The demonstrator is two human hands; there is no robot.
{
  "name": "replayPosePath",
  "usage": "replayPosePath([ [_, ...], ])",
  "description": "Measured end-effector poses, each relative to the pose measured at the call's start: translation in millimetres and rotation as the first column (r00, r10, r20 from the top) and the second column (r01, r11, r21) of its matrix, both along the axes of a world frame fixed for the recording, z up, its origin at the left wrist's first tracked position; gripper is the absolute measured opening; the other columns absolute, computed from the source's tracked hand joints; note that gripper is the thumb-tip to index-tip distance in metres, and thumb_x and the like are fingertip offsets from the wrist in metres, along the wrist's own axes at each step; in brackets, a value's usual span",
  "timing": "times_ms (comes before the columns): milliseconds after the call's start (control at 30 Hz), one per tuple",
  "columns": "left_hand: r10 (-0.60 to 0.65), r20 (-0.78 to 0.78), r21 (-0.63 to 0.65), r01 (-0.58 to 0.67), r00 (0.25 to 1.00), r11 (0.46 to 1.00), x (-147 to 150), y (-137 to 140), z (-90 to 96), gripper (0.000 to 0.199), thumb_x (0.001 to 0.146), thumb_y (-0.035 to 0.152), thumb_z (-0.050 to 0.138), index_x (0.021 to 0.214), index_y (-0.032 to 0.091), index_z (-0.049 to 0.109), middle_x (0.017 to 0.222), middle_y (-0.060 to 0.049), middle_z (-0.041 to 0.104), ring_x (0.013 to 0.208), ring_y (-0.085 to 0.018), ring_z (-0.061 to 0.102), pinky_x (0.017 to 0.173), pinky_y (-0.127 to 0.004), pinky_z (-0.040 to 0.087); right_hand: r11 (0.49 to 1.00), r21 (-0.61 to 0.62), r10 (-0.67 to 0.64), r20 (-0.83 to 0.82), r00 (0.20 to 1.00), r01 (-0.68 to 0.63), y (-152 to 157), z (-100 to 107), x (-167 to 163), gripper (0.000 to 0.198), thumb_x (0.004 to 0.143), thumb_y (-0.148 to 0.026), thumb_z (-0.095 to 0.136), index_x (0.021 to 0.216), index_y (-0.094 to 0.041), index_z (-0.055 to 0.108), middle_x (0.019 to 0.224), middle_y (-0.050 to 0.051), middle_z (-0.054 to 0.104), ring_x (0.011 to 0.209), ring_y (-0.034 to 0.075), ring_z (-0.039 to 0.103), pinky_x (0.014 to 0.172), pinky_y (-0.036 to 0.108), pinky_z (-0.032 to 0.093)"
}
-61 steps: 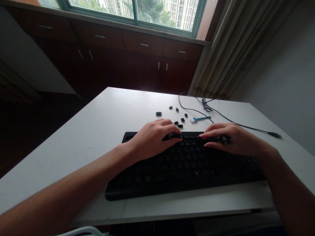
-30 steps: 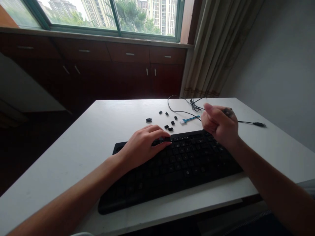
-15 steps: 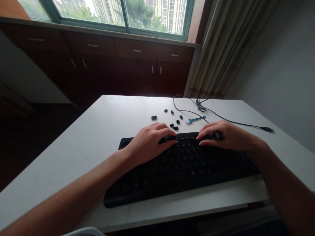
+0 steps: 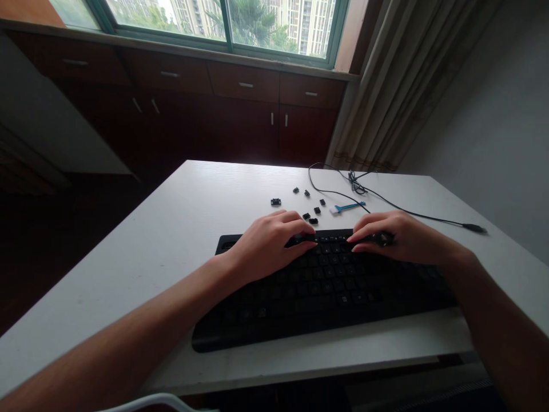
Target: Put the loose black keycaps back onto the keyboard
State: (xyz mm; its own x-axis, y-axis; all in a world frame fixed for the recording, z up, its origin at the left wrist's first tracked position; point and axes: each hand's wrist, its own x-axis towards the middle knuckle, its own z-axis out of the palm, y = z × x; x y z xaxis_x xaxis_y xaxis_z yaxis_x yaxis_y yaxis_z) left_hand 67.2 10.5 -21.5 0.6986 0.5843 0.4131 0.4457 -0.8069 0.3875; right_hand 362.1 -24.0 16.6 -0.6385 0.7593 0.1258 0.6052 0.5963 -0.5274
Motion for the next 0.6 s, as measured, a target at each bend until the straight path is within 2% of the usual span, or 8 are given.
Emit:
replayPosePath([
  [600,-0.004,0.008,0.007,0.004,1.000,1.000,0.1,0.3,0.1,0.021,0.095,0.037,0.060,0.106,0.023,0.071,0.102,-0.004,0.070,0.090,-0.018,0.064,0.081,-0.033,0.053,0.999,0.033,-0.013,0.022,1.000,0.012,-1.0,-0.8,1.4,0.021,0.085,-0.032,0.073,0.104,-0.024,0.078,0.099,0.006,0.075,0.081,0.019,0.071,0.073,0.030,0.056],
])
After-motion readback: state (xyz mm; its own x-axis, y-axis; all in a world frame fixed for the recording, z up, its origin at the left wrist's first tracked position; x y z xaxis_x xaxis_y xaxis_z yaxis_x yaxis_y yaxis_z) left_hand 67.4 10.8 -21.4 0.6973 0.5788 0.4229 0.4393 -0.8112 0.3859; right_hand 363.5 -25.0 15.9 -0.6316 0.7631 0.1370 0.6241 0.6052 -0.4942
